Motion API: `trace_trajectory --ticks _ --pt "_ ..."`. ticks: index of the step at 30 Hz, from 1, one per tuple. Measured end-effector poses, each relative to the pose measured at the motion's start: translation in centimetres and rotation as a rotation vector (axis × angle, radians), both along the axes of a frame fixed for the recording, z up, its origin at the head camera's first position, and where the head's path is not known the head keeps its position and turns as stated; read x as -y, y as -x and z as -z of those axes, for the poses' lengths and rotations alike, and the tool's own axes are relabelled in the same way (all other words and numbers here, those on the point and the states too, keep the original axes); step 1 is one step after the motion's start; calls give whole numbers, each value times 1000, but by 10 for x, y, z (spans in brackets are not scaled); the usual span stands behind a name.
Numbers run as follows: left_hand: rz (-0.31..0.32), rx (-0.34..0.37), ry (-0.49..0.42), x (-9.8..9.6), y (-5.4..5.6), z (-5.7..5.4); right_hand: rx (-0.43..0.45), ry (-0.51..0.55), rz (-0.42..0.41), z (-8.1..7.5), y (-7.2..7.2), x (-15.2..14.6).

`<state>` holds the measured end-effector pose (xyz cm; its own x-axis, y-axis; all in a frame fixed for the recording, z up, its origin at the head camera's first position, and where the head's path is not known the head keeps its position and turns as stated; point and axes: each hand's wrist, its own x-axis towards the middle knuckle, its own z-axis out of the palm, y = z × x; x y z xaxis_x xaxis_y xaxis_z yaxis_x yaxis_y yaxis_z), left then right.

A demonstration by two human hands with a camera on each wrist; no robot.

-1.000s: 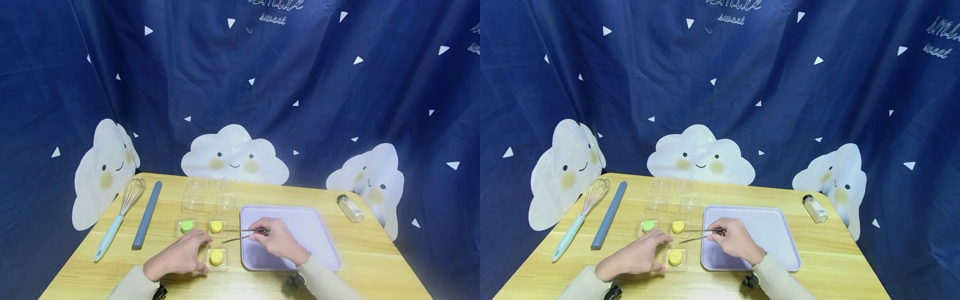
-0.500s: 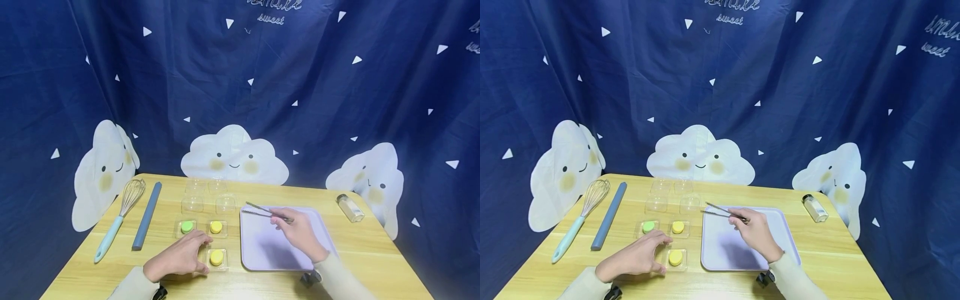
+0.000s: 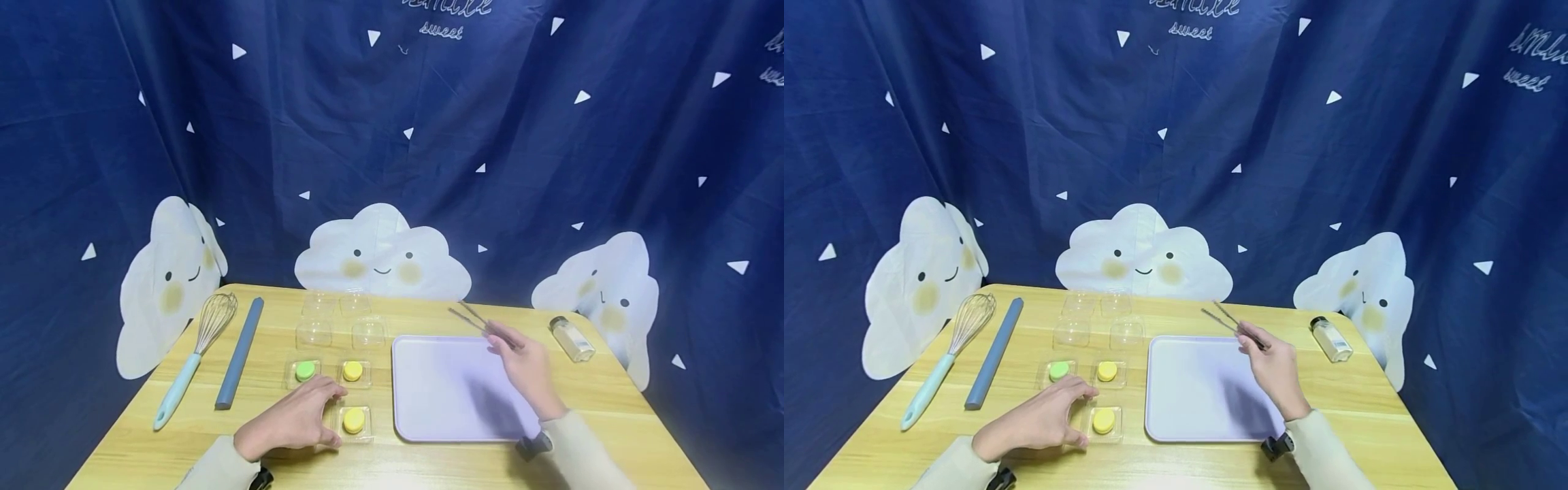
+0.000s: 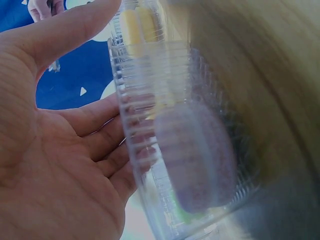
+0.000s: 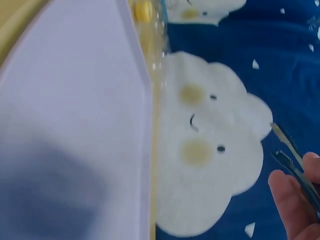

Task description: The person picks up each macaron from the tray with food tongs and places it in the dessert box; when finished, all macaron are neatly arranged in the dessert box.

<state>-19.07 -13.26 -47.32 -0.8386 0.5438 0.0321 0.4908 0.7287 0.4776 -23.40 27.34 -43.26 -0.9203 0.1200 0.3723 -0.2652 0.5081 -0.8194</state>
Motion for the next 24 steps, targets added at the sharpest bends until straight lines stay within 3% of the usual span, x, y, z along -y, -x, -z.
trace_trajectory --ticks 8,18,24 --pt "0 -20 14 0 0 0 86 110 132 3 5 -35" --pt "5 -19 10 0 1 -1 242 -110 324 19 1 -82" --pt "5 -7 5 0 0 -1 326 -132 294 29 -9 -103"
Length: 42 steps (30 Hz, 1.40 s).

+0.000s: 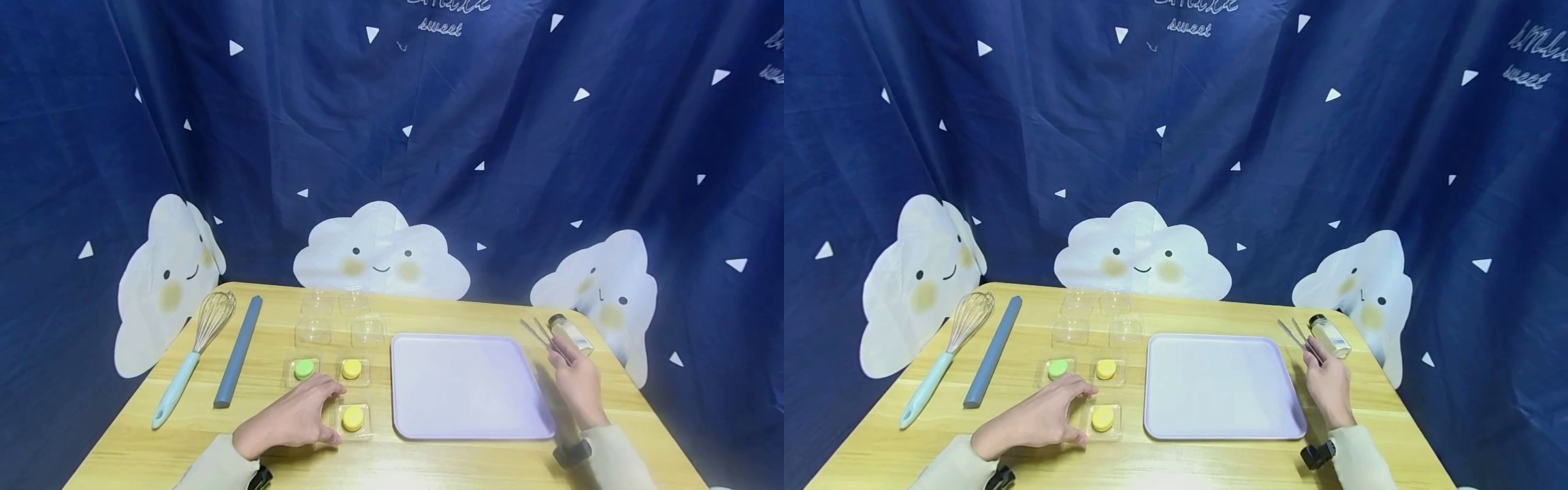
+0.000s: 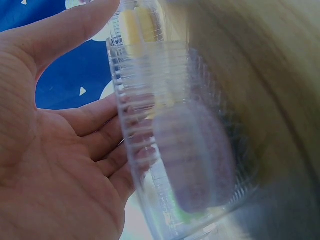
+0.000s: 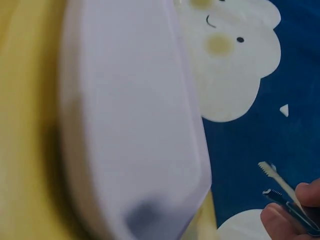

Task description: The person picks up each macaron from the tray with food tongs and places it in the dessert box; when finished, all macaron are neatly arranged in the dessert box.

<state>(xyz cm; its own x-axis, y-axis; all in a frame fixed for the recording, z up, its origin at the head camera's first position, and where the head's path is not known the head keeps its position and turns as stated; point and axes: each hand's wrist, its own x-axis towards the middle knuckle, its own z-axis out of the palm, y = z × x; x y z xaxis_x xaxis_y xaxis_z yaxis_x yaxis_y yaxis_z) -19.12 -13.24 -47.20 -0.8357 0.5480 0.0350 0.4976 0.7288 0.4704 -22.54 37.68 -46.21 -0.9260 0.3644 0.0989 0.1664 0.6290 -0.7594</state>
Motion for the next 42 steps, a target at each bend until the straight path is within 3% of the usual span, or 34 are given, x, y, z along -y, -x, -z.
trace_trajectory --ticks 8,22,42 --pt "4 -9 3 1 0 1 113 -13 -77 11 -10 -17" --pt "-1 -3 4 1 -1 -3 226 -115 -147 27 -9 -24" --pt "-23 51 -21 6 -2 -8 242 -147 -172 32 -6 -23"
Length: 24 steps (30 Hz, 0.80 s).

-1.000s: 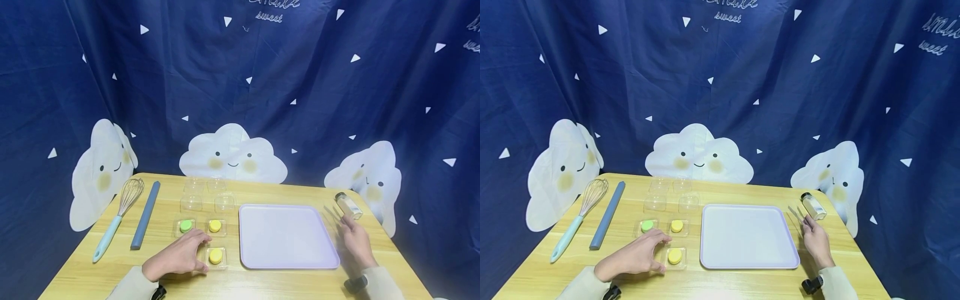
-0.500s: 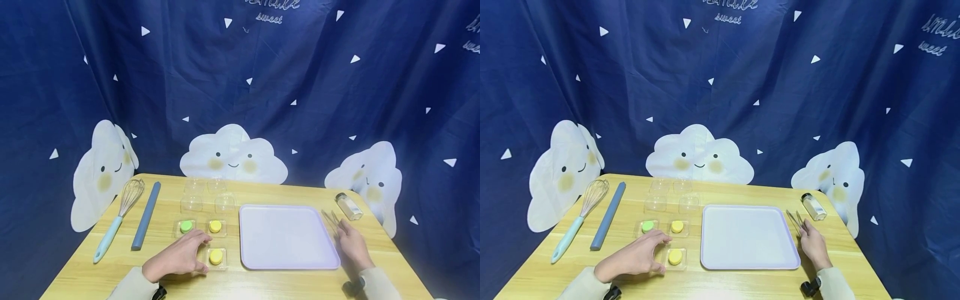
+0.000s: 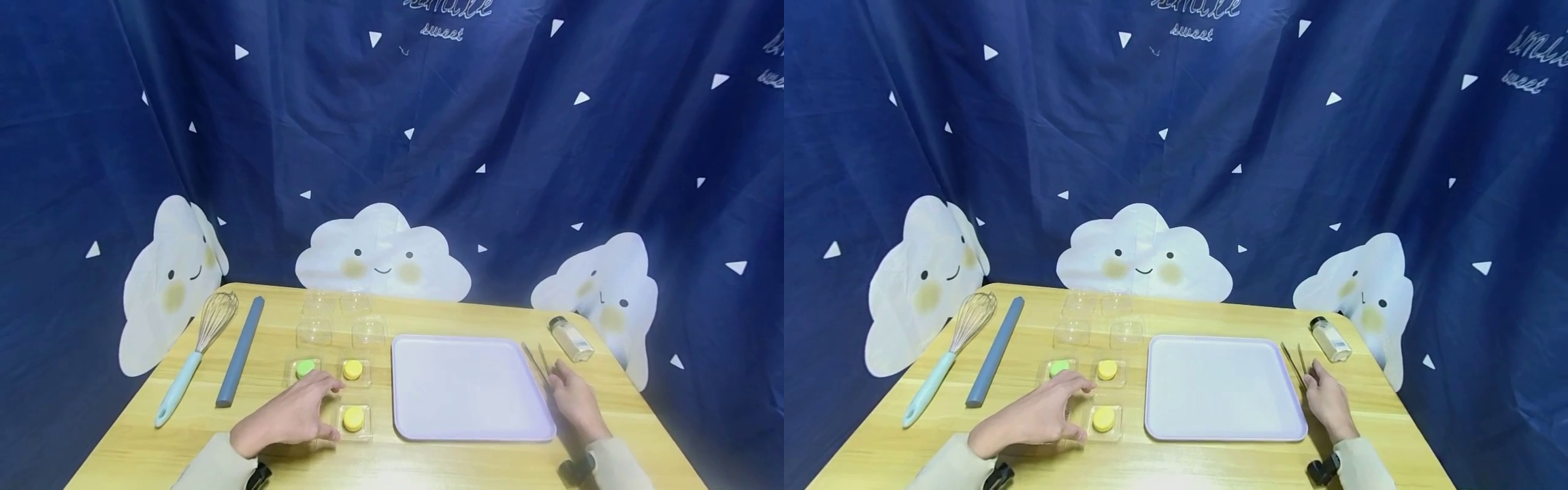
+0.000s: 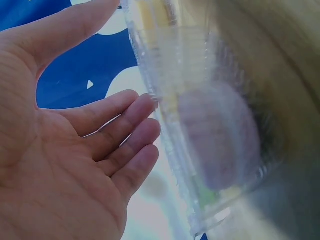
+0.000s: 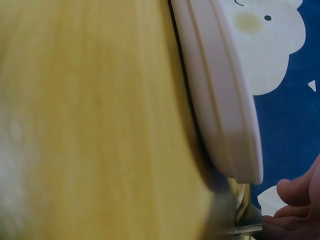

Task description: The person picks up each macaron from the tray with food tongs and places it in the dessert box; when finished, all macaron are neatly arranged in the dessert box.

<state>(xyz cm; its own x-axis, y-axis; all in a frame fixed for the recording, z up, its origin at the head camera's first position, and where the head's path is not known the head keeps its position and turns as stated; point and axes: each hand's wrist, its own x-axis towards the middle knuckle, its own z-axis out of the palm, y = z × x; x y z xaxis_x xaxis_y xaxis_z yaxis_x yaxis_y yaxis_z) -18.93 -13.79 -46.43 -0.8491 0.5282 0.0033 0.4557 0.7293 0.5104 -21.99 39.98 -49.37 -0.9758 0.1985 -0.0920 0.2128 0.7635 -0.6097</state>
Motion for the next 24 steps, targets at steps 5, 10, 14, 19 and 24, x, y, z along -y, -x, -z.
trace_trajectory --ticks 5,10,14,19,24 --pt "-34 21 -54 7 7 -8 -36 30 13 -9 -2 3" --pt "-135 -7 -105 22 18 -18 -181 127 34 -35 2 22" --pt "-188 -59 -144 38 30 -27 -316 224 38 -58 14 52" --pt "-239 -128 -196 54 47 -36 -410 369 -52 -76 33 96" --pt "-263 -186 -222 61 63 -42 -437 443 -146 -87 50 140"
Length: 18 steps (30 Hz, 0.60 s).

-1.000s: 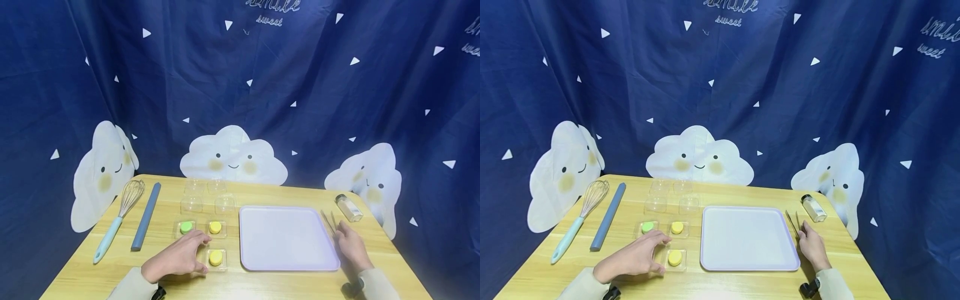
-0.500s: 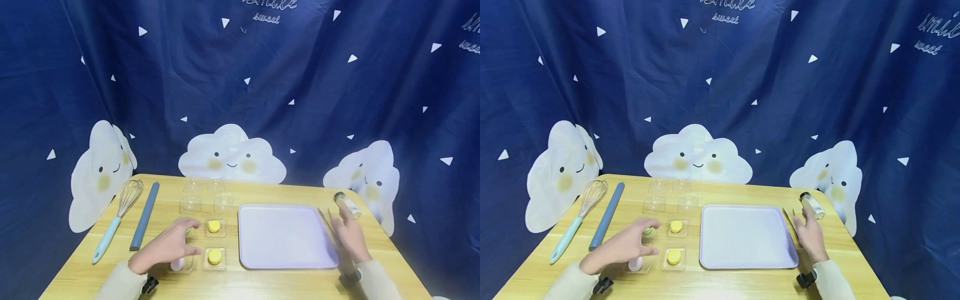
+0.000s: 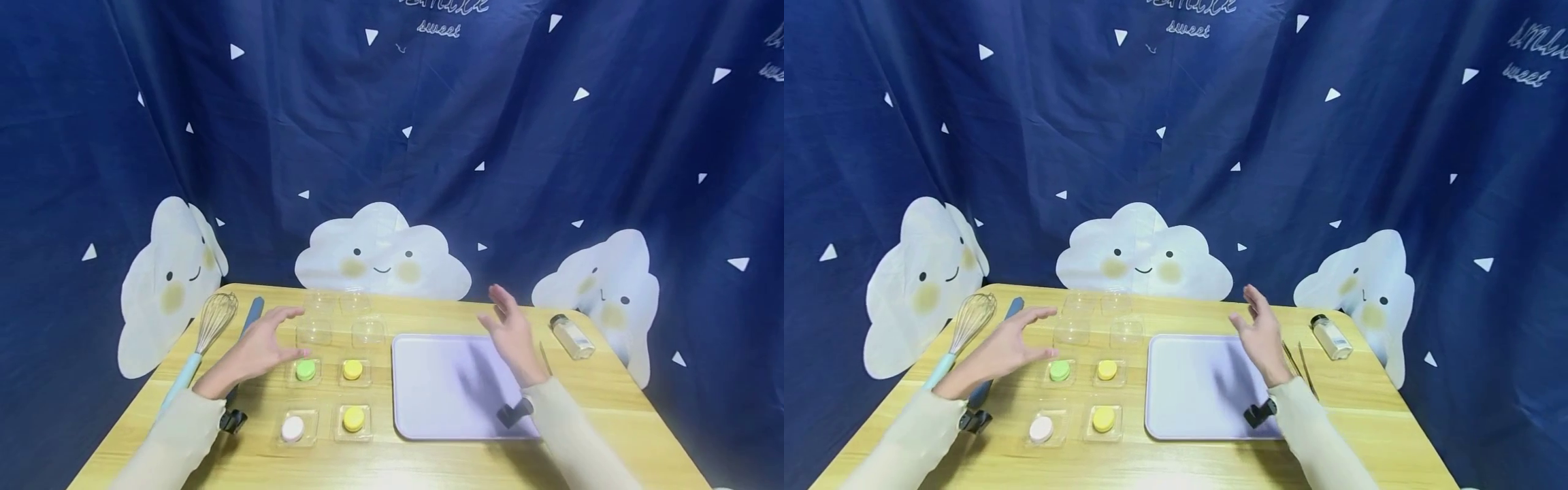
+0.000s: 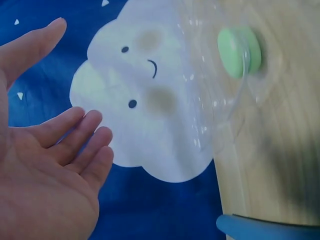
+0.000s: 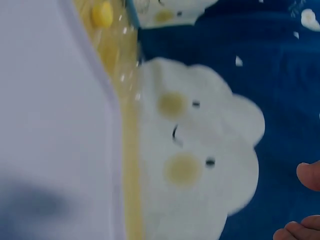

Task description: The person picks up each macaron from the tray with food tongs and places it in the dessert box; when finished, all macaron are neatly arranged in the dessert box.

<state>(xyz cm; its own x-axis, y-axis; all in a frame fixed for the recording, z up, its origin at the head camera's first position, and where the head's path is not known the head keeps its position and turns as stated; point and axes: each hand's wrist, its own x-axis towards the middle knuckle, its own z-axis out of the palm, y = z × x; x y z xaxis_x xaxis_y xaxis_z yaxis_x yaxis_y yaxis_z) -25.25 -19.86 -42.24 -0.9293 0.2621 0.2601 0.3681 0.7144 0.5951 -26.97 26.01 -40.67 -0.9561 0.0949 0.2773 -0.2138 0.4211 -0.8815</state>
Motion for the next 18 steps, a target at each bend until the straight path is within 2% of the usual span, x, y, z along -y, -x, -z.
trace_trajectory --ticks 6,12,18 --pt "3 -32 -6 4 22 -4 -58 29 -68 -8 17 43" --pt "-10 -11 -18 8 44 -5 -105 3 -97 -11 33 83" --pt "15 17 -56 11 68 -8 -125 21 -144 -12 50 119"
